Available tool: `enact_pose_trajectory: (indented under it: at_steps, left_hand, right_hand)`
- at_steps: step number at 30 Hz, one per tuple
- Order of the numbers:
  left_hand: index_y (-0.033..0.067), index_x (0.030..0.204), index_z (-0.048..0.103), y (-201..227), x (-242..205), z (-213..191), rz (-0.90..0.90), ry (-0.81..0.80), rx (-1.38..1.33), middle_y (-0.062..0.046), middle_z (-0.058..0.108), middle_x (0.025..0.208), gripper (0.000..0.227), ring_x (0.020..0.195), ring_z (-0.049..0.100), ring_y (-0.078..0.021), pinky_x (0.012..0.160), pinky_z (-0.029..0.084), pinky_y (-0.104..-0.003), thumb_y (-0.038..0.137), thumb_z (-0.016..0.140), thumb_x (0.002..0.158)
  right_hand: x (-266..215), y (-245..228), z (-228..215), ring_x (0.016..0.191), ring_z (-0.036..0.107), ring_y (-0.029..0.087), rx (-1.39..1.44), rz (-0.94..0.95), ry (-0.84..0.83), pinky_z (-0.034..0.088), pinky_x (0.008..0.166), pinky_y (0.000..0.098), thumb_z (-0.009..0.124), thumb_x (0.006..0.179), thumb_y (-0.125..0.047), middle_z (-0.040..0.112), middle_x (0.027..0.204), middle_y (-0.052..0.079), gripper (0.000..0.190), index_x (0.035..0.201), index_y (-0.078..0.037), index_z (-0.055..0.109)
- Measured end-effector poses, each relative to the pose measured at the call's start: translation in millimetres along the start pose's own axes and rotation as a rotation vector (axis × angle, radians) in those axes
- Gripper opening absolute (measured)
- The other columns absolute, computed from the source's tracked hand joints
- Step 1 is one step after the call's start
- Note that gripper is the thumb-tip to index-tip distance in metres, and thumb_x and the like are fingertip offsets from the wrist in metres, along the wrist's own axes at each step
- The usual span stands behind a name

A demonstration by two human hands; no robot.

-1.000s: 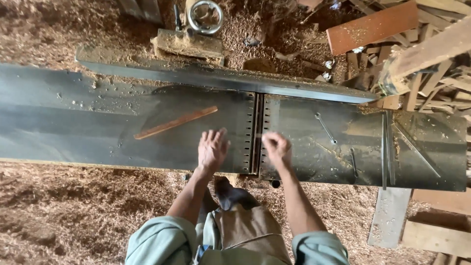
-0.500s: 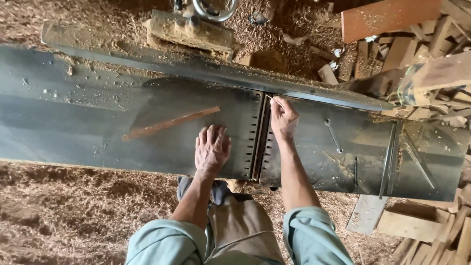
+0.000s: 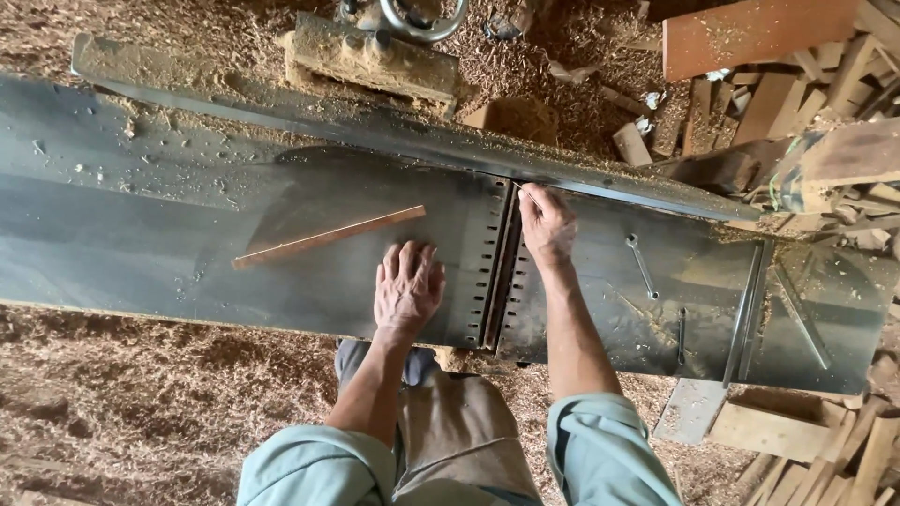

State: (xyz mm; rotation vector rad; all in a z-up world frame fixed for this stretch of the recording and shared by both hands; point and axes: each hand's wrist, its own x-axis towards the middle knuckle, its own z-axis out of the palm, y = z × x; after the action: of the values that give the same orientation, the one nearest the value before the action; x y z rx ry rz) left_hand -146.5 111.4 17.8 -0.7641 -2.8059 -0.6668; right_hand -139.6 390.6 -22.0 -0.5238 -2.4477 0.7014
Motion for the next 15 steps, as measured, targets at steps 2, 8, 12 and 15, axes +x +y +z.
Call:
enact_pose_trajectory:
  at_steps: [2,8,12,15]
  left_hand:
    - [0.0204,0.124,0.065,0.8,0.5,-1.0,0.002,0.006,-0.003,-0.01,0.059,0.117,0.038,0.114,0.061,-0.0367,0.077,0.052,-0.045,0.036,0.067,0.09]
    - [0.0192,0.123,0.067,0.4,1.1,-1.9,-0.004,0.005,-0.022,-0.009,0.06,0.116,0.036,0.114,0.061,-0.0364,0.078,0.052,-0.044,0.036,0.067,0.091]
    - [0.0197,0.125,0.066,-0.4,-1.6,2.7,-0.008,0.011,-0.019,-0.009,0.059,0.117,0.038,0.114,0.06,-0.0361,0.078,0.052,-0.044,0.037,0.067,0.091]
    - [0.0205,0.124,0.067,-0.2,-1.6,1.8,-0.008,0.015,-0.014,-0.008,0.059,0.117,0.038,0.114,0.06,-0.035,0.078,0.052,-0.043,0.036,0.068,0.09]
  right_hand:
    - [-3.0,7.3,1.0,0.076,0.075,0.027,-0.017,-0.059,-0.002,0.06,0.066,0.0375,0.08,0.093,-0.017,0.074,0.083,0.003,0.009,0.1,-0.022,0.08]
    - [0.7,11.7,0.4,0.074,0.073,0.025,-0.119,-0.231,-0.012,0.059,0.067,0.0367,0.079,0.092,-0.016,0.07,0.079,0.001,0.01,0.099,-0.023,0.079]
    - [2.7,11.3,2.5,0.072,0.072,0.024,-0.136,-0.263,-0.024,0.059,0.067,0.0361,0.079,0.092,-0.018,0.069,0.078,0.0,0.008,0.099,-0.023,0.078]
    - [9.3,3.6,-0.5,0.072,0.073,0.024,-0.129,-0.256,-0.036,0.059,0.067,0.0353,0.079,0.092,-0.019,0.07,0.077,0.0,0.008,0.099,-0.023,0.078]
